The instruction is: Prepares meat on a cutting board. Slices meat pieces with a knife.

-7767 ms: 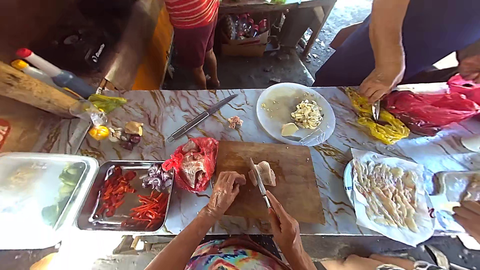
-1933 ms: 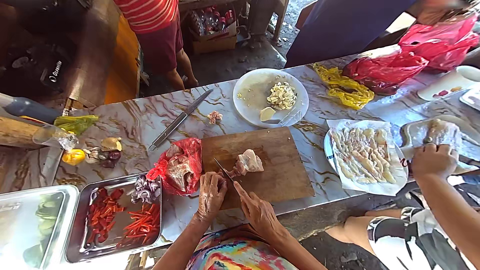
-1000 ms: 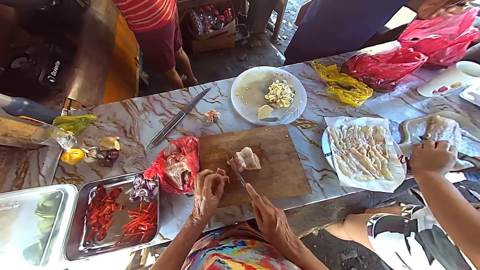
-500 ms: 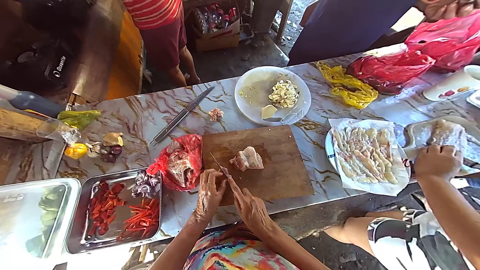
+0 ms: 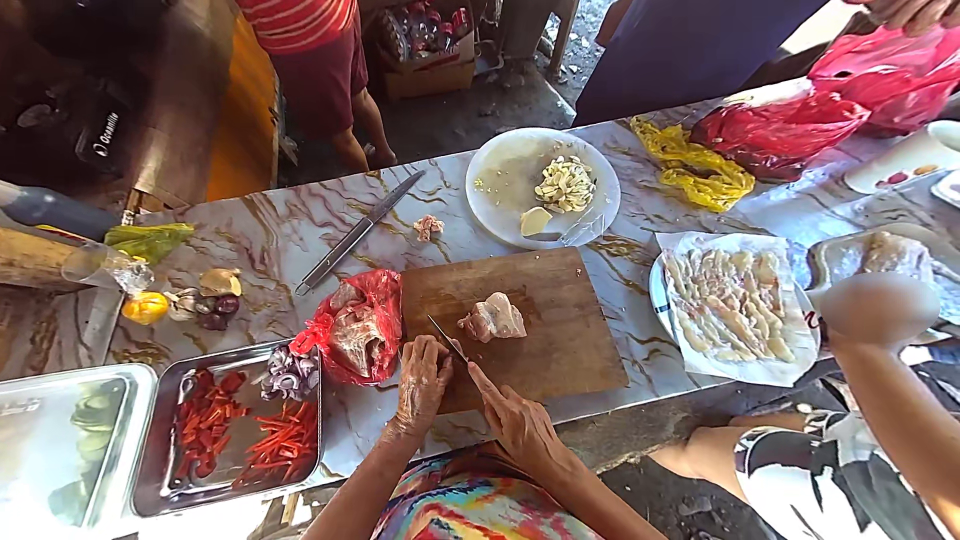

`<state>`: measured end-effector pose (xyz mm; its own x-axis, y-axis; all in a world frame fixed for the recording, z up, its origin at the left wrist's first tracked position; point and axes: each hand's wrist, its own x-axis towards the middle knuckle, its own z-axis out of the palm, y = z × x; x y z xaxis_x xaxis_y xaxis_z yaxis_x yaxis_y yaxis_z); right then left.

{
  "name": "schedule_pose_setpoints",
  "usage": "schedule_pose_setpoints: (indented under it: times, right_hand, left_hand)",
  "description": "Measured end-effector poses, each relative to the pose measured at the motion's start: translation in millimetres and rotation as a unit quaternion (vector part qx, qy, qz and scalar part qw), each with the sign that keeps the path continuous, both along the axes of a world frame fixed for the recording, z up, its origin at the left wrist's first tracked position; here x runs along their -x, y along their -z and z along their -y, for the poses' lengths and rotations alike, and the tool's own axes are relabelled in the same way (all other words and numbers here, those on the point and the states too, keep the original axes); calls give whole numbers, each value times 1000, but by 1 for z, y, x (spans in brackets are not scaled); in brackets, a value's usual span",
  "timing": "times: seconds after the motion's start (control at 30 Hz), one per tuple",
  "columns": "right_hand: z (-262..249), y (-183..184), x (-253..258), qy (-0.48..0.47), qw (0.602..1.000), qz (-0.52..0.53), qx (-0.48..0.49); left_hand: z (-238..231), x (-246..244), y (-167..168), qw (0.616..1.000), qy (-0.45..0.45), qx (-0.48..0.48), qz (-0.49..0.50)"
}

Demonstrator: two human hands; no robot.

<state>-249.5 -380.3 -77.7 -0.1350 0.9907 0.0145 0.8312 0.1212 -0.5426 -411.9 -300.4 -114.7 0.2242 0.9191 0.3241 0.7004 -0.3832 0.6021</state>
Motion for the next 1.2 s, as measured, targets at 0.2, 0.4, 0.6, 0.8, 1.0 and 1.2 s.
schedule_pose_setpoints:
  times: [0.2,0.4,0.6,0.8,1.0,1.2]
  right_hand:
    - [19,7,-9,4,999,-3,-35]
    - [38,2,-15,2,999,45,-19]
    - [12,-5,2,0,998,61,20]
    - [36,2,-10,0,994,104,-24]
    - [17,-4,0,-3,995,98,11]
    - [29,4,-7,-3,992,125,-31]
  left_hand:
    - [0,-4,5,999,-13,-38,-17]
    - [2,-4,6,999,-18,-43,-18]
    - [2,-4,6,999,-6,-42,-5]
    - [2,-4,7,999,-15,-41,-20]
    - [1,-4,9,999,-8,-50,-19]
    - [0,-7,8,998,-19,-56,-30]
